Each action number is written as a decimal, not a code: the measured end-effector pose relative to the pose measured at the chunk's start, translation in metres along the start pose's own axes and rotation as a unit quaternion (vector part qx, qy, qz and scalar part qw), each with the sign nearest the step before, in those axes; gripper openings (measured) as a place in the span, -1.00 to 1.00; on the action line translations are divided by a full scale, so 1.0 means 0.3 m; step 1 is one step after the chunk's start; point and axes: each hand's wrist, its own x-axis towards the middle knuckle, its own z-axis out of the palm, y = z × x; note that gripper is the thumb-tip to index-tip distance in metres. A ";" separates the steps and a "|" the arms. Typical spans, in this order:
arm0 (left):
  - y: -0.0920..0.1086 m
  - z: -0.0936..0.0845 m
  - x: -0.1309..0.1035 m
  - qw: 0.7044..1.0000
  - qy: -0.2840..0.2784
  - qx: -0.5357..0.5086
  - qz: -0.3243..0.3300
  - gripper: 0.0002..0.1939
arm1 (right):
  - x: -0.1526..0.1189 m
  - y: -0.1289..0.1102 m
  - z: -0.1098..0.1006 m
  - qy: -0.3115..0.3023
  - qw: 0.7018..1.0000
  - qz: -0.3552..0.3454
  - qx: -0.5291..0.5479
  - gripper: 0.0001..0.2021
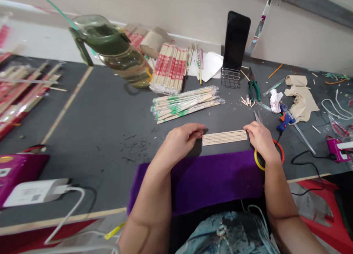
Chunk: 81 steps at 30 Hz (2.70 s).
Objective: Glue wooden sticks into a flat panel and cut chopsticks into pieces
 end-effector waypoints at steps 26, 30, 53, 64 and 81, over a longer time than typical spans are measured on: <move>-0.035 0.019 0.034 0.998 -0.007 -0.069 0.000 -0.63 | -0.261 0.070 -0.163 0.309 0.944 0.094 0.067 -0.73; -0.034 0.019 0.042 0.999 -0.001 -0.047 -0.001 -0.63 | -0.311 0.055 -0.102 0.250 0.960 0.106 0.065 -0.74; 0.205 0.109 0.136 0.984 0.003 0.162 0.078 -0.82 | -0.319 0.069 0.034 0.104 0.978 0.136 -0.120 -0.62; 0.310 0.229 0.275 0.964 -0.082 0.234 0.094 -0.82 | -0.291 0.047 0.026 0.078 0.975 0.147 -0.145 -0.60; 0.341 0.257 0.247 0.913 -0.106 0.346 0.187 -0.71 | -0.252 0.107 -0.014 0.116 0.965 0.236 0.006 -0.55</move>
